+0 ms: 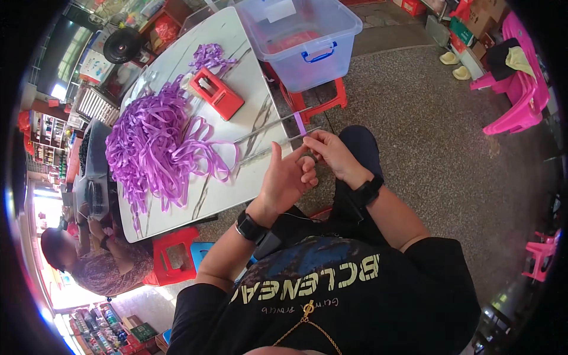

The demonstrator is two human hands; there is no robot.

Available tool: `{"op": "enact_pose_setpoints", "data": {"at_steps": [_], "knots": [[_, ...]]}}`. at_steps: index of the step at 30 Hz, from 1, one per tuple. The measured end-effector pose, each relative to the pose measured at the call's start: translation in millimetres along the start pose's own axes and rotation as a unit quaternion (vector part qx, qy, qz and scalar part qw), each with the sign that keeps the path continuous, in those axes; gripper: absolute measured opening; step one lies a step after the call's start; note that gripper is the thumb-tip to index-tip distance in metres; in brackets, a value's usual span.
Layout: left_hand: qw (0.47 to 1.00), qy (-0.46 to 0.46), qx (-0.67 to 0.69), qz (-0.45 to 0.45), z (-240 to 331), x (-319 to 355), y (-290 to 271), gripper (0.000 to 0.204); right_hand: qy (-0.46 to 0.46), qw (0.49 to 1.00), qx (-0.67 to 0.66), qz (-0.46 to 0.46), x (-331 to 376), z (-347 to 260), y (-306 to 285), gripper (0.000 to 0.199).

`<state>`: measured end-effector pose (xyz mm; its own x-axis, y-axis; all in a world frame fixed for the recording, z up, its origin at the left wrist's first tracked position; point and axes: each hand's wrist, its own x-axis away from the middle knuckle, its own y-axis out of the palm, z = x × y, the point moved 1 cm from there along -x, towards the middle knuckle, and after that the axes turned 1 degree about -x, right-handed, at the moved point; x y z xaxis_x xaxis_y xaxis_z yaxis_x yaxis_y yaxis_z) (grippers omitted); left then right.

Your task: The recorder is assembling loops from purple ribbon using a tape dispenser.

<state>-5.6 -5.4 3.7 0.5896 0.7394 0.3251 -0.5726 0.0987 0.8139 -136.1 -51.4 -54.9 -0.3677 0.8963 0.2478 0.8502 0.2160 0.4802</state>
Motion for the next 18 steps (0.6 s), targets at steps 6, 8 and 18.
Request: {"op": "enact_pose_setpoints", "data": {"at_steps": [6,8,18], "knots": [[0.999,0.041,0.012,0.035,-6,3,7,0.067,0.030,1.000,-0.001,-0.010,8,-3,2,0.014],[0.992,0.055,0.114,-0.008,-2,3,3,0.069,0.043,0.999,-0.003,-0.015,8,-3,4,0.014],[0.973,0.046,0.208,-0.082,8,2,-1,0.074,0.004,1.000,0.019,-0.015,6,-9,3,0.017]]}}
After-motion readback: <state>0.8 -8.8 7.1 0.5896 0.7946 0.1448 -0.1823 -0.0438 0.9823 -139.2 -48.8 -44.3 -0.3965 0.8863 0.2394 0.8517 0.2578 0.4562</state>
